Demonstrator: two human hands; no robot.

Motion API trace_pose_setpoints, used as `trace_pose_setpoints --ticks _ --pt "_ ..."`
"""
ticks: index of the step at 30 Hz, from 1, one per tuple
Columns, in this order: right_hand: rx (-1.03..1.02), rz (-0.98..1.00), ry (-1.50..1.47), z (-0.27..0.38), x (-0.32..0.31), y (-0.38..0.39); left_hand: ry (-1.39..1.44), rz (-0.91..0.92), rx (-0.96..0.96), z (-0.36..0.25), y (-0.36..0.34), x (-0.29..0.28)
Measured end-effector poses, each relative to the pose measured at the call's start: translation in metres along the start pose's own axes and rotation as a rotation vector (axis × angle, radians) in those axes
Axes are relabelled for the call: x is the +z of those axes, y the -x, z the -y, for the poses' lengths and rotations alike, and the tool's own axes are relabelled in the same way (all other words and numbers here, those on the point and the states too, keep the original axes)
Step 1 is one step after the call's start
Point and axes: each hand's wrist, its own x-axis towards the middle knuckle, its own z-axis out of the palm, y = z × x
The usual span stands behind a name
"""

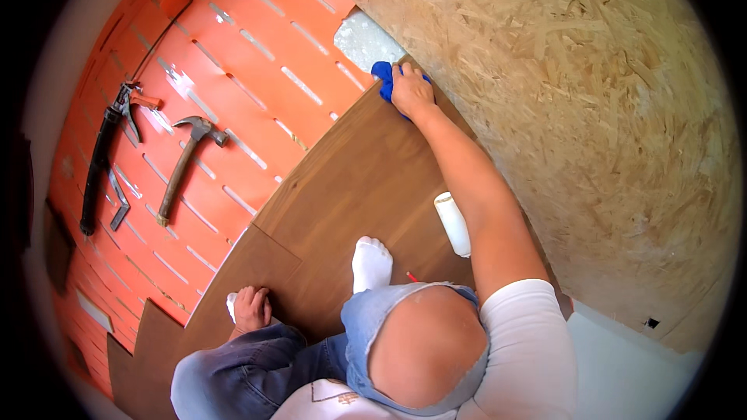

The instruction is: The person applies adhesive to wood floor planks and fits them into place on an orange underlayment, using a hammer to secure them.

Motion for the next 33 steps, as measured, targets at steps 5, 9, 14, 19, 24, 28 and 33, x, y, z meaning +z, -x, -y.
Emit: trace_pose_setpoints --ticks 5,9,14,19,24,28,33 --pt "0.082 -0.090 -0.208 0.003 -0.016 0.075 -0.023 -0.021 -0.044 0.008 0.018 -0.007" --pt "0.150 -0.203 -0.100 -0.017 -0.040 0.134 -0.013 -0.005 -0.046 0.008 0.014 -0.003" --pt "-0.210 -0.055 -0.207 -0.002 -0.030 0.143 -0.031 0.009 -0.024 0.007 0.010 -0.003" --pt "-0.243 -0.095 -0.247 -0.002 0.019 0.121 -0.044 -0.007 -0.021 0.004 0.004 0.004" --pt "-0.121 -0.181 -0.205 0.003 0.038 0.052 -0.091 0.029 -0.082 0.000 0.003 -0.004" --pt "0.054 -0.210 -0.116 -0.015 0.036 -0.008 -0.096 0.042 -0.097 -0.008 -0.005 0.000" --pt "0.065 -0.200 -0.144 -0.021 0.036 0.000 -0.123 0.032 -0.106 -0.009 -0.001 0.004"
